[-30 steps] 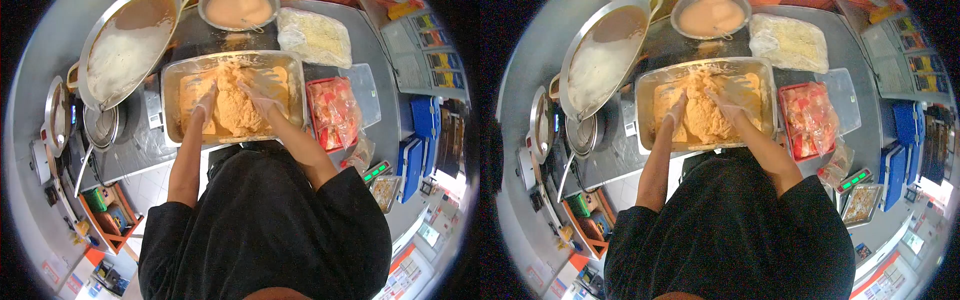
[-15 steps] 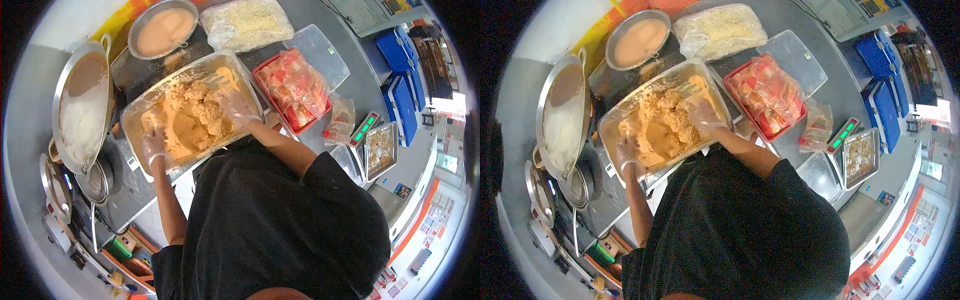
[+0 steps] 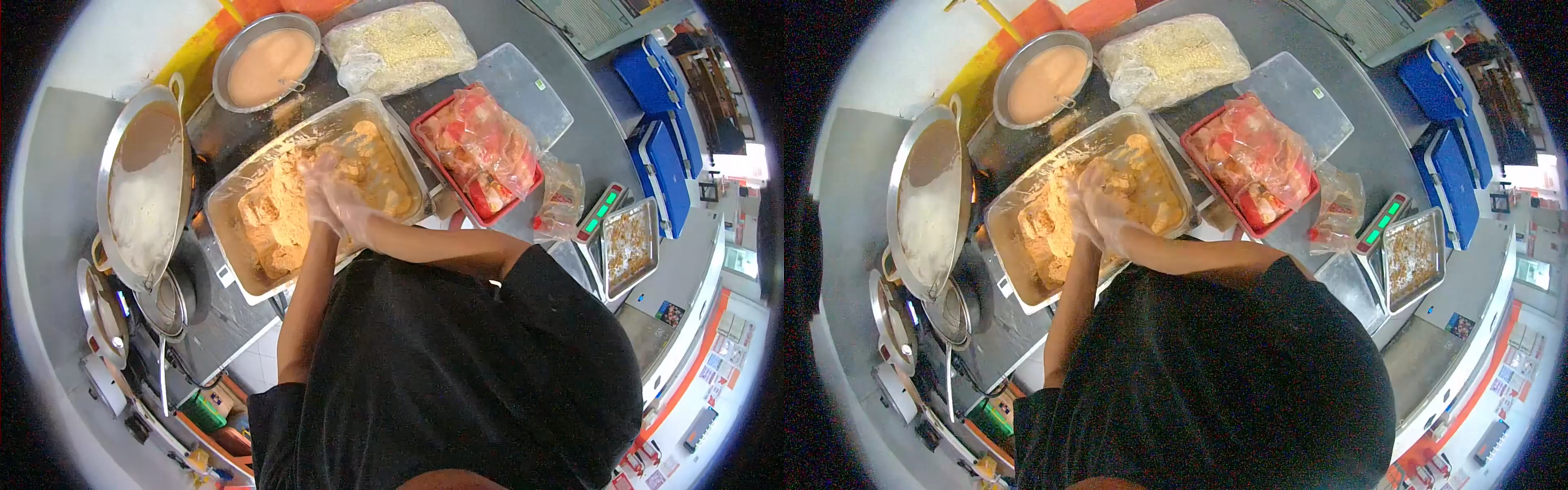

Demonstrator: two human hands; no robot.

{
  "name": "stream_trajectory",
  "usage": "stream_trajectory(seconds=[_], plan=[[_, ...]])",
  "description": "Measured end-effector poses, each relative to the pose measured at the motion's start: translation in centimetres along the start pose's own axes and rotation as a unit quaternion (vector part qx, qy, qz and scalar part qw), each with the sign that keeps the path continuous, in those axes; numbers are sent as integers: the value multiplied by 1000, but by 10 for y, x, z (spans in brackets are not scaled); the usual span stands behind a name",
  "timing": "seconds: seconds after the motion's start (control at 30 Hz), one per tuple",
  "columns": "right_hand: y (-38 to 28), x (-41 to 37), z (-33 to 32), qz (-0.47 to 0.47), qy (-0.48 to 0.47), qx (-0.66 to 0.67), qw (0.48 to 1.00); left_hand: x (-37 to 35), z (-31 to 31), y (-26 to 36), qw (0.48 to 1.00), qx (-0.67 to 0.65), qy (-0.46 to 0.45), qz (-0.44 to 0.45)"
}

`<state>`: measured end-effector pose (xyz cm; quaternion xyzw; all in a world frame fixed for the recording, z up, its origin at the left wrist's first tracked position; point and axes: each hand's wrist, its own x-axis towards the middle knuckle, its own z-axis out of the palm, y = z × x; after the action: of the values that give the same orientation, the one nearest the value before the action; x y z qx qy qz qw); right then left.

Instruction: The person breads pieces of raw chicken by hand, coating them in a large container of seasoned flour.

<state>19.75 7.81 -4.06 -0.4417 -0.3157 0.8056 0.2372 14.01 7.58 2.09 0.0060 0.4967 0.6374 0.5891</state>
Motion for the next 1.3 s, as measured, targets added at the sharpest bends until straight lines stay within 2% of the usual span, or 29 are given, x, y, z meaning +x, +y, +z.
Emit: stream_trajectory(seconds=[0.1, 0.13, 0.23, 0.27, 0.37, 0.5, 0.53, 0.6, 0.67, 0.77, 0.83, 0.9, 0.97, 1.0, 1.03, 1.13, 1.27, 1.3], plan=[[-7, 15, -8, 19, -2, 45, 999, -22, 12, -2, 988, 151, 8, 22], [-10, 24, -14, 28, -6, 60, 998, -18, 13, -15, 977, 202, 61, 13], [-10, 19, -2, 24, -7, 53, 998, -14, 12, -6, 991, 132, 30, -7], [-7, 16, 4, 21, -1, 43, 999, -14, 18, 18, 997, 72, 21, 8], [-8, 26, -6, 29, -9, 71, 997, -19, 16, 16, 992, 123, -6, -24], [-2, 19, 8, 22, -17, 41, 999, -9, 20, 8, 998, 56, 5, -9], [-9, 15, 11, 30, -13, 36, 999, 14, -6, 5, 996, 74, -12, 53], [-16, 15, 5, 54, -9, 49, 997, 10, -5, 5, 996, 82, 31, 4], [-30, 23, -4, 79, -13, 82, 993, -7, 9, 2, 994, 107, 22, 27], [-24, 20, 4, 32, -45, 19, 998, -14, 21, 13, 993, 103, 47, -29], [-14, 11, 11, -6, -57, -20, 998, -1, 7, 30, 997, 76, 14, -23], [-3, 12, -2, -65, -73, -33, 995, 1, -2, 21, 996, 80, 14, -31], [10, 36, -38, -149, -138, 8, 979, 10, -11, -6, 976, 206, -27, 68], [-42, -10, -18, -143, -73, -123, 979, 18, -16, -14, 971, 201, -82, 96], [-100, -60, 5, -122, -13, -250, 960, 16, -19, -11, 983, 142, -85, 73], [-78, -40, 6, -122, -35, -227, 966, 12, -9, -10, 988, 143, -60, 29], [-54, -9, -24, -112, -61, -157, 979, 3, -13, 0, 990, 136, 29, -18], [-51, -7, -22, -114, -62, -148, 980, 4, -17, 0, 993, 116, 4, 16]])
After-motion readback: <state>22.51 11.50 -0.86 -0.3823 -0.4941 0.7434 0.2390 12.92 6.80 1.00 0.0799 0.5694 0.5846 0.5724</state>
